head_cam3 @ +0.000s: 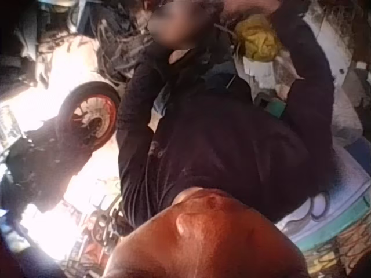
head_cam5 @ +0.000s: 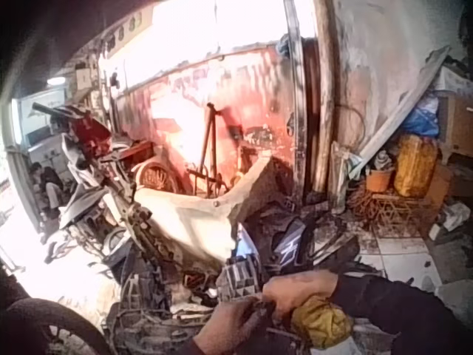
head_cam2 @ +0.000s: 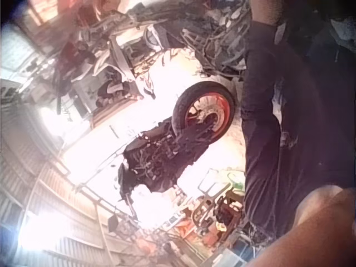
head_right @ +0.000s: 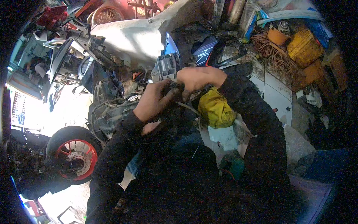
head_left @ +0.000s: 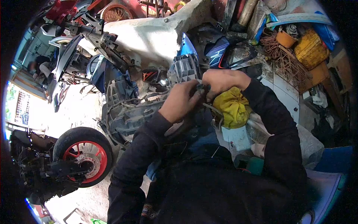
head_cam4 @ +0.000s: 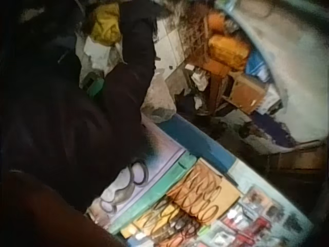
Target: The person is using a screwdriver to remove and replace components on a motorcycle headlight assembly while seated.
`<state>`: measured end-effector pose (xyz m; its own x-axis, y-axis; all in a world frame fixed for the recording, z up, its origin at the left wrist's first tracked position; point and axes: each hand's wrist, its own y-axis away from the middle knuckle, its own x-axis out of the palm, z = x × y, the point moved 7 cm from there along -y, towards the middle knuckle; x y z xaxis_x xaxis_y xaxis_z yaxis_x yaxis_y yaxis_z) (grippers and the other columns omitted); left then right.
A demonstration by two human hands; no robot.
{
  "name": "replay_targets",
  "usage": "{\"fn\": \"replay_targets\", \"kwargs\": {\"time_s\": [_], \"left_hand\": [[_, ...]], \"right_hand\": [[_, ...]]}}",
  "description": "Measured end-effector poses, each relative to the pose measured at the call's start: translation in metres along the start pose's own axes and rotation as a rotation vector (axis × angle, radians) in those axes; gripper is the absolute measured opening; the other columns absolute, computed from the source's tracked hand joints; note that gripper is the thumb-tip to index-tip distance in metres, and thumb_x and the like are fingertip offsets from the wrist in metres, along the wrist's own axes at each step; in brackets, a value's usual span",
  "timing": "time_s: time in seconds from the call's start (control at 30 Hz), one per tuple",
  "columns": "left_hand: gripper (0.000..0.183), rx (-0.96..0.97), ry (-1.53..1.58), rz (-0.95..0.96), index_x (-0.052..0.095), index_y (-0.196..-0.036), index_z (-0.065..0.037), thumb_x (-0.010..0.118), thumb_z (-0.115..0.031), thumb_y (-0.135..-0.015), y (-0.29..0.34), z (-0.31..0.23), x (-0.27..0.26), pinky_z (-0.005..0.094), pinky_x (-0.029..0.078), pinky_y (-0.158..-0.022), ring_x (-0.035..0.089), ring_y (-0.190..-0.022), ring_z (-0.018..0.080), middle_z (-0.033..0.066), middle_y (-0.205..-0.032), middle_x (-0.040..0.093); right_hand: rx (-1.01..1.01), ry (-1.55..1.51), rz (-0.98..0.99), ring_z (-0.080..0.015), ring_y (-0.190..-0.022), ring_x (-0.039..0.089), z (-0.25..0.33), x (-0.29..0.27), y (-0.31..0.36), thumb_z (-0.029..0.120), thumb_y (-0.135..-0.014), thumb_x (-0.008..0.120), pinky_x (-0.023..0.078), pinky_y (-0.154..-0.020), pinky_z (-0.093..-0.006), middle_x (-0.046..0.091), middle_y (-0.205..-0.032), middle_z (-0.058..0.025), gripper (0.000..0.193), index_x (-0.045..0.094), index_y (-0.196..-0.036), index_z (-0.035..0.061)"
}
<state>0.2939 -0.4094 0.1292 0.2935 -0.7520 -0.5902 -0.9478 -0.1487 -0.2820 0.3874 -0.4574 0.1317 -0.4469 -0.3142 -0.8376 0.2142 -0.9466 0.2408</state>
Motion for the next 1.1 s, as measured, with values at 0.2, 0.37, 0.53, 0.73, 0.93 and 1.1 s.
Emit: {"fn": "replay_targets", "kwargs": {"time_s": [0.2, 0.37, 0.53, 0.73, 0.93, 1.1], "left_hand": [[0.027, -0.069, -0.004, -0.025, 0.059, -0.095, 0.007, 0.063, -0.016, -0.082, 0.001, 0.017, 0.0, 0.0397, 0.047, -0.063, 0.062, -0.068, 0.033, 0.0239, -0.078, 0.062], [0.025, -0.119, 0.066, -0.063, 0.059, -0.085, 0.008, 0.063, -0.015, -0.08, 0.001, 0.019, -0.005, 0.0412, 0.045, -0.058, 0.058, -0.062, 0.0377, 0.0248, -0.07, 0.059], [0.029, -0.283, 0.072, -0.006, 0.064, -0.085, 0.007, 0.066, -0.022, -0.082, -0.001, 0.027, -0.013, 0.0344, 0.048, -0.06, 0.058, -0.061, 0.0146, 0.0181, -0.068, 0.064], [0.029, -0.338, 0.234, -0.043, 0.065, -0.08, 0.007, 0.067, -0.022, -0.084, -0.001, 0.042, -0.014, 0.03, 0.046, -0.058, 0.053, -0.061, 0.008, 0.0066, -0.066, 0.063], [0.028, -0.372, 0.21, -0.002, 0.07, -0.088, 0.004, 0.069, -0.023, -0.083, -0.004, 0.046, -0.017, 0.0319, 0.047, -0.058, 0.06, -0.059, 0.0134, 0.0127, -0.068, 0.067], [0.027, -0.46, 0.338, -0.044, 0.07, -0.081, 0.005, 0.069, -0.023, -0.083, -0.003, 0.036, -0.019, 0.0315, 0.045, -0.054, 0.056, -0.056, 0.0125, 0.0105, -0.063, 0.064]], "right_hand": [[0.169, 0.107, 0.139, -0.0358, -0.073, 0.063, -0.002, 0.014, 0.0, 0.024, -0.068, 0.071, 0.05, -0.068, -0.04, 0.064, -0.077, -0.0214, 0.032, 0.067, -0.083, -0.0032], [0.057, 0.037, -0.013, -0.0355, -0.072, 0.062, 0.009, 0.012, 0.004, 0.025, -0.067, 0.07, 0.049, -0.068, -0.0401, 0.064, -0.077, -0.0201, 0.031, 0.068, -0.082, -0.0021], [0.014, 0.117, 0.005, -0.0341, -0.078, 0.061, 0.015, 0.014, 0.005, 0.027, -0.066, 0.069, 0.048, -0.073, -0.0414, 0.065, -0.077, -0.0177, 0.032, 0.07, -0.086, 0.0022], [0.021, 0.114, -0.044, -0.0337, -0.081, 0.061, 0.017, 0.011, 0.008, 0.026, -0.066, 0.068, 0.047, -0.074, -0.0419, 0.064, -0.075, -0.0165, 0.029, 0.069, -0.082, 0.0024], [0.033, 0.152, -0.042, -0.0347, -0.074, 0.062, 0.012, 0.012, 0.006, 0.025, -0.065, 0.067, 0.048, -0.071, -0.0434, 0.061, -0.071, -0.017, 0.026, 0.066, -0.077, 0.0022], [0.021, 0.167, -0.062, -0.0362, -0.074, 0.062, 0.011, 0.011, 0.008, 0.024, -0.065, 0.067, 0.048, -0.069, -0.0434, 0.061, -0.071, -0.0182, 0.025, 0.065, -0.076, 0.0017]]}}
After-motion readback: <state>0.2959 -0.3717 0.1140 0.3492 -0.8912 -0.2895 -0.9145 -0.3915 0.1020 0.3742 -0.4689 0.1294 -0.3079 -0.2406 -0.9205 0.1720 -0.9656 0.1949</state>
